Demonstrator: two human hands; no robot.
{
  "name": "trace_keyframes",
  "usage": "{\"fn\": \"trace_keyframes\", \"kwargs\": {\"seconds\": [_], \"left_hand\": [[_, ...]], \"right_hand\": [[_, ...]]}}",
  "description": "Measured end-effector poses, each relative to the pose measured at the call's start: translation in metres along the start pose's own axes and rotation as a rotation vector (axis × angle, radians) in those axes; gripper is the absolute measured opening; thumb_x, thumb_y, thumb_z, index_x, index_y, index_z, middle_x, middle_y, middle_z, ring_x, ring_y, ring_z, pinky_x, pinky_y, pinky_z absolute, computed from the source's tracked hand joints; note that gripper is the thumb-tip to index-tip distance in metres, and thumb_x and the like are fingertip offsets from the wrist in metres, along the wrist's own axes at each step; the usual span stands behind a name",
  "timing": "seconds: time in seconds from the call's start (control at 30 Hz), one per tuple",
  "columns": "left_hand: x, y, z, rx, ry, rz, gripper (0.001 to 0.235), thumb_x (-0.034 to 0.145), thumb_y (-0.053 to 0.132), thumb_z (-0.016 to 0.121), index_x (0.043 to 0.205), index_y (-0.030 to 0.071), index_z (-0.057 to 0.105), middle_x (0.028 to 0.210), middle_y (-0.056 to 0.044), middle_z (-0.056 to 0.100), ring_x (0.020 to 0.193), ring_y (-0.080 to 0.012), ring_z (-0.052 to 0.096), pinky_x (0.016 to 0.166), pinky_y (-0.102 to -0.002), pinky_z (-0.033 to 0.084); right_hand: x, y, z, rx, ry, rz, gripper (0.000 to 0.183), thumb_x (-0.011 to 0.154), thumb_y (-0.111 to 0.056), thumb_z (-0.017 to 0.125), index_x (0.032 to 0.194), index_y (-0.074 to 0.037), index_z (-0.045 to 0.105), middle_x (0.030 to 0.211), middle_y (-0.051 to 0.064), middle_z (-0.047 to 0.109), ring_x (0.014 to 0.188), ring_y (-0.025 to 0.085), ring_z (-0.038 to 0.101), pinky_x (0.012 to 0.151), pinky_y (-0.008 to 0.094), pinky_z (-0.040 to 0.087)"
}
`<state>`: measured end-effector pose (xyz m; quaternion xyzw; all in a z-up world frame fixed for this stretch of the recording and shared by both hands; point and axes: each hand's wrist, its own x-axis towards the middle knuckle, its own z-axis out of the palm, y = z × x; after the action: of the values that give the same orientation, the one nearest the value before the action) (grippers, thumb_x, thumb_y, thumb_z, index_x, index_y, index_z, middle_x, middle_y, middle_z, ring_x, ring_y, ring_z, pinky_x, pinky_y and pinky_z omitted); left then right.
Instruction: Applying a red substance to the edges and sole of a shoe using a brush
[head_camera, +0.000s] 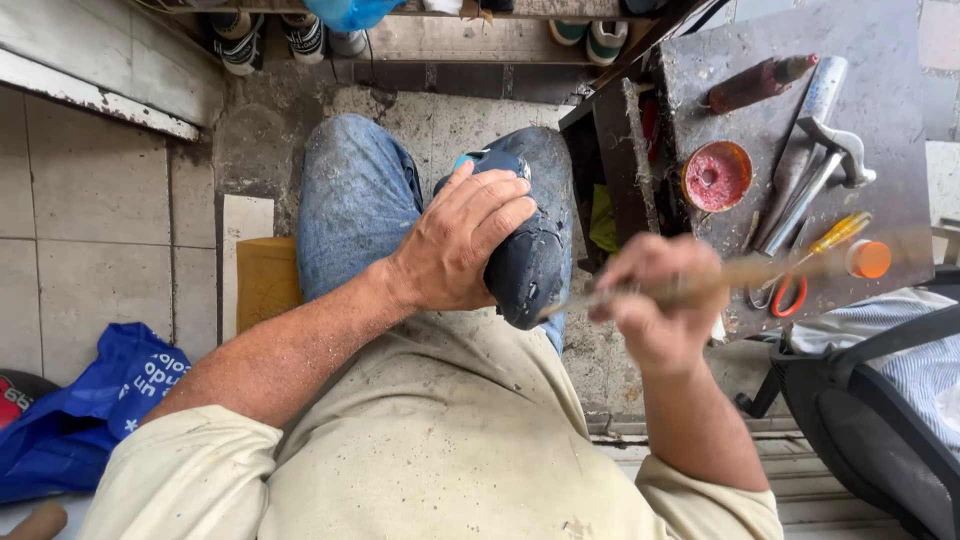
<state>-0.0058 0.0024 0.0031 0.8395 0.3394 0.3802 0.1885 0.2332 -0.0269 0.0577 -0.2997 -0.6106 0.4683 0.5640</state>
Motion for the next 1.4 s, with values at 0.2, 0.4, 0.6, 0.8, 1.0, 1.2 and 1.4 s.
{"fn": "trace_keyframes", "kwargs": {"seconds": [0.2, 0.4, 0.6, 0.8, 1.0, 1.2, 1.4], "left_hand": [[-0.005, -0.003, 0.006, 0.028, 0.001, 0.072, 0.076, 0.076, 0.04, 0.082, 0.139, 0.008, 0.055, 0.136, -0.019, 0.058, 0.132, -0.0439, 0.056, 0.115, -0.07, 0.031], [-0.007, -0.009, 0.006, 0.062, -0.032, 0.079, 0.076, 0.077, 0.045, 0.079, 0.139, 0.007, 0.054, 0.134, -0.018, 0.058, 0.131, -0.0424, 0.056, 0.114, -0.068, 0.033], [-0.007, -0.011, 0.007, 0.05, -0.031, 0.067, 0.073, 0.079, 0.044, 0.078, 0.138, 0.008, 0.054, 0.133, -0.018, 0.058, 0.13, -0.042, 0.056, 0.114, -0.068, 0.032], [0.005, -0.006, -0.005, 0.103, -0.11, -0.016, 0.093, 0.053, 0.038, 0.084, 0.137, 0.009, 0.053, 0.125, -0.015, 0.058, 0.123, -0.0396, 0.058, 0.108, -0.067, 0.039], [0.011, -0.011, -0.007, 0.15, -0.216, -0.062, 0.097, 0.045, 0.036, 0.08, 0.134, 0.012, 0.053, 0.113, -0.011, 0.06, 0.111, -0.0368, 0.064, 0.105, -0.065, 0.043], [0.032, -0.001, -0.031, 0.118, -0.25, -0.179, 0.09, 0.042, 0.04, 0.079, 0.124, 0.013, 0.056, 0.096, -0.007, 0.063, 0.091, -0.0337, 0.07, 0.09, -0.051, 0.053], [0.062, 0.009, -0.055, 0.04, -0.442, -0.354, 0.102, 0.035, 0.059, 0.084, 0.124, 0.017, 0.055, 0.098, -0.005, 0.069, 0.092, -0.0347, 0.073, 0.084, -0.053, 0.058]], "right_hand": [[-0.012, 0.031, 0.0, 0.182, 0.199, -0.046, 0.022, 0.093, -0.002, 0.07, 0.101, -0.006, 0.05, 0.089, 0.024, 0.068, 0.059, 0.021, 0.07, 0.047, 0.026, 0.06], [0.0, 0.044, -0.021, 0.298, 0.179, 0.133, 0.023, 0.093, 0.002, 0.068, 0.105, -0.002, 0.049, 0.086, 0.027, 0.067, 0.051, 0.021, 0.068, 0.045, 0.029, 0.06], [-0.009, 0.042, -0.017, 0.435, 0.116, 0.215, 0.023, 0.09, -0.002, 0.071, 0.103, -0.003, 0.052, 0.081, 0.023, 0.069, 0.05, 0.02, 0.067, 0.04, 0.029, 0.058], [0.0, 0.016, -0.006, 0.362, 0.12, 0.078, 0.022, 0.096, -0.004, 0.07, 0.107, -0.008, 0.052, 0.094, 0.02, 0.069, 0.065, 0.017, 0.071, 0.057, 0.025, 0.062], [0.019, 0.022, -0.033, 0.219, 0.045, -0.017, 0.033, 0.088, 0.0, 0.071, 0.104, -0.003, 0.042, 0.087, 0.031, 0.061, 0.055, 0.022, 0.065, 0.05, 0.03, 0.057], [0.027, -0.022, -0.004, -0.095, -0.268, -0.272, 0.023, 0.074, 0.004, 0.08, 0.071, -0.01, 0.061, 0.075, 0.023, 0.071, 0.05, 0.027, 0.068, 0.044, 0.033, 0.054], [0.051, -0.02, -0.024, -0.198, 0.015, -0.361, 0.031, 0.089, -0.002, 0.076, 0.093, -0.003, 0.045, 0.085, 0.03, 0.063, 0.067, 0.03, 0.071, 0.054, 0.031, 0.059]]}}
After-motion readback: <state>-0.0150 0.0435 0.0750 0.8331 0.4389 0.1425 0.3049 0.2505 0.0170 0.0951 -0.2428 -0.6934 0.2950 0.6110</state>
